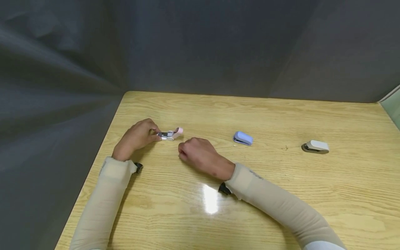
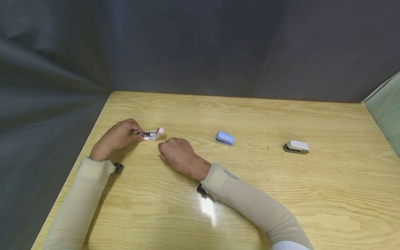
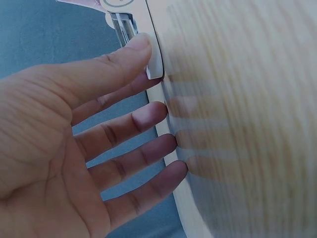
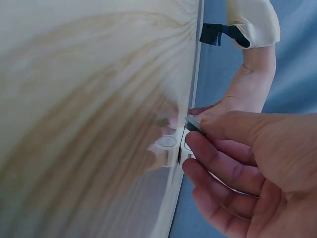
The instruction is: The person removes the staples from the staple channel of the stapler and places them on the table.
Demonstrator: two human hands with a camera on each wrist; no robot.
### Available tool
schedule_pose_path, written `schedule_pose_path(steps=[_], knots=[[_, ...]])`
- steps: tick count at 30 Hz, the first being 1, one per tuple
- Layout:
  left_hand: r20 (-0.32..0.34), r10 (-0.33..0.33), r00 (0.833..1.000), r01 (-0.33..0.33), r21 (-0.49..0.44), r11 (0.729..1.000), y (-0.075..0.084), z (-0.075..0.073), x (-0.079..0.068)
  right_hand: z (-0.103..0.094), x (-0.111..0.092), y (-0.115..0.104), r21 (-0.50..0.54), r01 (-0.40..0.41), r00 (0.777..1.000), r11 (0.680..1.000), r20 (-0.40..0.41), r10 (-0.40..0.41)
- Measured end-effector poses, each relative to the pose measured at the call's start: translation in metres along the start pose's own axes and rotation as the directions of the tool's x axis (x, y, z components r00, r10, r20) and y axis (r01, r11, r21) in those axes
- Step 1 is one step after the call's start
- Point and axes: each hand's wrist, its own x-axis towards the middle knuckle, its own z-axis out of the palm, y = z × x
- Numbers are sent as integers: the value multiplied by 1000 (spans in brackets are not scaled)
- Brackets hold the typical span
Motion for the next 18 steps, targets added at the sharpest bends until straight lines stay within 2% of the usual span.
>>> schedule_pose_path(steps=[10, 18], knots=[[19, -16, 1000, 16, 3, 1000, 0, -1, 0, 1, -6, 6, -17, -24, 999, 1000, 24, 24], [23, 12, 1000, -12, -9, 1000, -2, 0, -1, 1, -10, 9, 13, -15, 1000, 1000, 18, 14]])
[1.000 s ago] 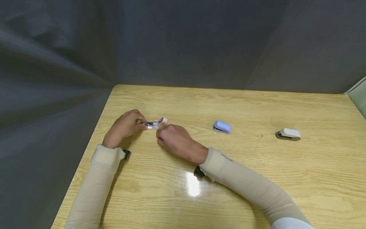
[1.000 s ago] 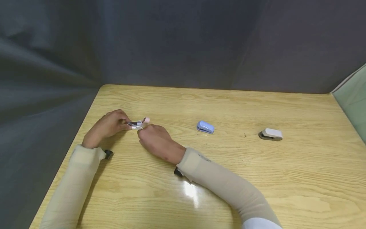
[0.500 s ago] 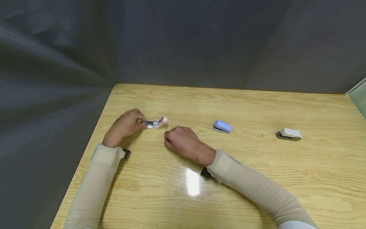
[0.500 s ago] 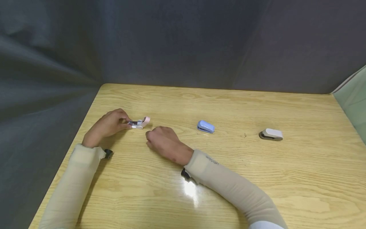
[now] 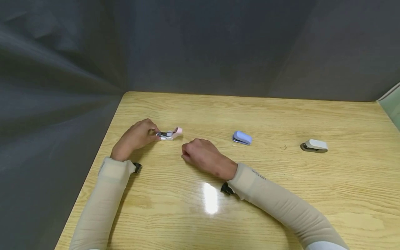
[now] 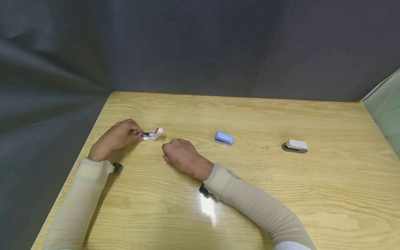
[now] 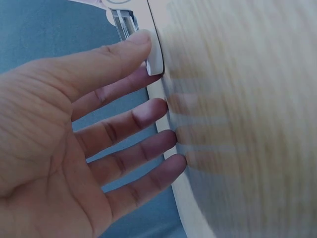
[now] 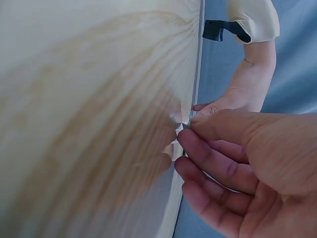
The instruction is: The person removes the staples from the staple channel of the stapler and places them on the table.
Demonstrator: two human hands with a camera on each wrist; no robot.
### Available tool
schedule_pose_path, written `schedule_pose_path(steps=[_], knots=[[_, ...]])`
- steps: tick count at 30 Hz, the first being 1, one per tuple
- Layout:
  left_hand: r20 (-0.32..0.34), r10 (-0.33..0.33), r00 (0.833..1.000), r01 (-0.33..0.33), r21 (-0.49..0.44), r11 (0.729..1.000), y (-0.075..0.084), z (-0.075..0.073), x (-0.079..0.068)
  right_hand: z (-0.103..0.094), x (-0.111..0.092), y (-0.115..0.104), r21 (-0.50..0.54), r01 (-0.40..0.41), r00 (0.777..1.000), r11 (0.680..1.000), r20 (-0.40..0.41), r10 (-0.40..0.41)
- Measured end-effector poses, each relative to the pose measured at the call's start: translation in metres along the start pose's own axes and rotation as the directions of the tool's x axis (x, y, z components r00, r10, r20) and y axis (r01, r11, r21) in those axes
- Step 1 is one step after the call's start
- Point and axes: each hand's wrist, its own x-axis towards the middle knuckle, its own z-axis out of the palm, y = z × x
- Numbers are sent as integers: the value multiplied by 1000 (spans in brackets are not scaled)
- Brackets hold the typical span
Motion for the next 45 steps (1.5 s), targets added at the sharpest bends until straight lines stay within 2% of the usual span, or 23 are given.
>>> schedule_pose_path(steps=[9, 19, 25, 30, 33, 38, 45], knots=[[-25, 29, 999, -29, 3, 1000, 0, 1, -1, 0, -1, 2, 13, 16, 1000, 1000, 1, -16], [-5, 47, 999, -47, 8, 999, -1, 2, -2, -1, -2, 0, 22, -3, 998, 1000, 55, 2], [23, 53, 998, -54, 44, 998, 1, 1, -6, -1, -5, 0, 20, -3, 999, 1000, 36, 2], [55, 35, 998, -40, 83, 996, 8, -3, -11, 0, -8, 2, 31, -7, 1000, 1000, -8, 7], [51, 35, 998, -40, 96, 995, 14, -5, -14, -2, -11, 2, 13, -4, 1000, 1000, -27, 5], [32, 75, 997, -78, 112, 991, 26, -8, -20, -9, -17, 5, -45, -14, 999, 999, -43, 12], [16, 127, 992, -128, 175, 976, 44, -8, -26, -22, -29, 15, -73, -77, 996, 994, -55, 73]])
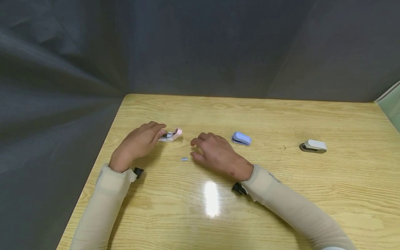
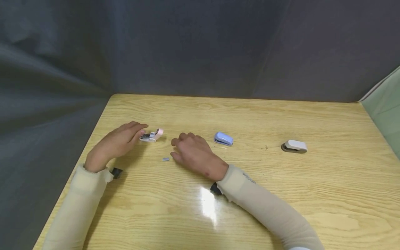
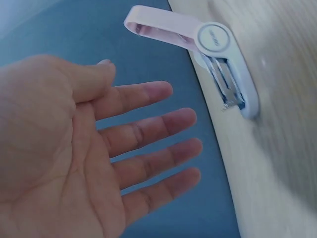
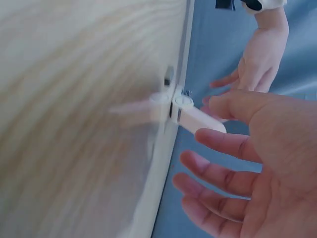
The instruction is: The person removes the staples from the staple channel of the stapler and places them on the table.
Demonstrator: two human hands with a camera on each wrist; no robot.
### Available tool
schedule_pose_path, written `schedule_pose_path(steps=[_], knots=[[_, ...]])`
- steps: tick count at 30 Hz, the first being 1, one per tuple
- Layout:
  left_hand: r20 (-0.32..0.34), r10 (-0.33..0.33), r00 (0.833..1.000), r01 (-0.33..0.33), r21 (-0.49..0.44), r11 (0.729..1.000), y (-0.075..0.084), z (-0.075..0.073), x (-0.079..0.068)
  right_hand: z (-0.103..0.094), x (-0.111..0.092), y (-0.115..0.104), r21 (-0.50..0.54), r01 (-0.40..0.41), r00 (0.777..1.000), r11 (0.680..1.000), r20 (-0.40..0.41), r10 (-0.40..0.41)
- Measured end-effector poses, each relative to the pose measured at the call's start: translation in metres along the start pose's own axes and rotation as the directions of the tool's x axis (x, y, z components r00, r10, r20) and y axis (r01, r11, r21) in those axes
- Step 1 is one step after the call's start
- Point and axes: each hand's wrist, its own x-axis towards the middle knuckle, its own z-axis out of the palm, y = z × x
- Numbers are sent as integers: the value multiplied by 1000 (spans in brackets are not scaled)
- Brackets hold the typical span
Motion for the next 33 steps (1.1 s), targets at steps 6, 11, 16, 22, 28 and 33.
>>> schedule_pose_path(steps=[6, 11, 16, 22, 28, 33], knots=[[26, 24, 999, -25, 25, 999, 9, -3, 1, -12, -12, 17, -21, -31, 998, 999, -58, 30], [6, 55, 998, -56, 52, 997, 16, -5, 3, -22, -21, 33, -21, -71, 994, 997, -79, 70], [-37, 133, 990, -131, 54, 990, 28, -5, 8, -31, -31, 50, -36, -119, 989, 992, -94, 115], [-51, 216, 975, -215, 29, 976, 43, -5, 15, -37, -40, 66, -46, -168, 981, 985, -105, 162], [-1, 233, 973, -233, 37, 972, 66, -3, 34, -43, -53, 80, -1, -235, 970, 972, -60, 234], [60, 248, 967, -249, 17, 968, 85, 9, 60, -47, -63, 90, 26, -308, 951, 951, -32, 309]])
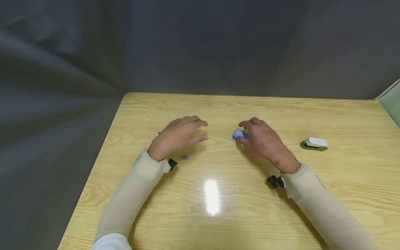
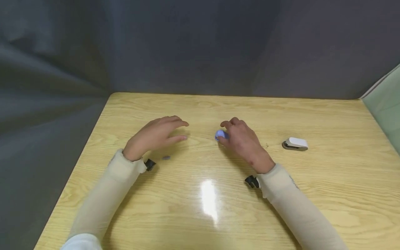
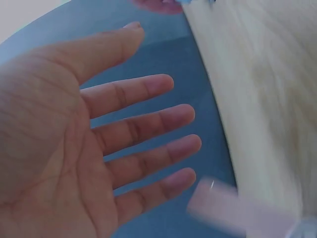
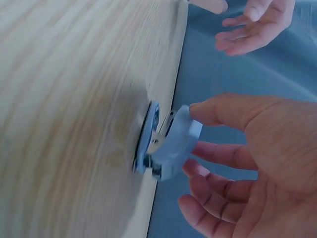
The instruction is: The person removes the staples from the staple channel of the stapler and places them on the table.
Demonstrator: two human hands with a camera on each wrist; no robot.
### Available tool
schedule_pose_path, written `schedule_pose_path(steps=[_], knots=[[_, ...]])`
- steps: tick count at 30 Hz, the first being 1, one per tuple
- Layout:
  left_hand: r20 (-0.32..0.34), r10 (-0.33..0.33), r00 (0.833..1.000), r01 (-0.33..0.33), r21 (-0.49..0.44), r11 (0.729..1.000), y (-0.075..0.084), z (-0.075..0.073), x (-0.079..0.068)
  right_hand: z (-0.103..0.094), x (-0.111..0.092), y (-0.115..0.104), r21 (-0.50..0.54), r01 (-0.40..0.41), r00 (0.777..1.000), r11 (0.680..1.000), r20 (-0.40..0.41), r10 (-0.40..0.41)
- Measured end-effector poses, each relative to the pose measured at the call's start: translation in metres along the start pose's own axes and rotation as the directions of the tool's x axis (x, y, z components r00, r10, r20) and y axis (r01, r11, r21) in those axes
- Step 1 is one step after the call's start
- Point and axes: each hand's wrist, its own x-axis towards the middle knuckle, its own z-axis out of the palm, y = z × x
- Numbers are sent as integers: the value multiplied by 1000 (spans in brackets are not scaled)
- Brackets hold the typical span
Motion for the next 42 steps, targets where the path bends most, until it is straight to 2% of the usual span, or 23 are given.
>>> schedule_pose_path(steps=[6, 10, 20, 25, 34, 42], knots=[[38, 29, 999, -31, 40, 999, 13, 15, 34, -1, -1, 5, -34, -1, 1000, 999, -8, 0], [67, 44, 997, -48, 55, 997, 22, 21, 48, -1, -2, 7, -45, 13, 1000, 999, -17, -14], [88, 32, 996, -37, 58, 998, 28, 34, 62, 2, -5, 10, -23, 49, 999, 999, -7, -49], [63, 6, 998, -8, 24, 1000, 31, 41, 68, 8, -3, 11, 16, 69, 998, 997, -5, -69], [26, 37, 999, -37, -27, 999, 35, 53, 82, 15, -1, 11, 35, 64, 998, 997, 1, -64], [-18, 5, 1000, -7, -134, 991, 33, 62, 93, 17, -1, 11, 29, 82, 997, 996, 4, -82]])
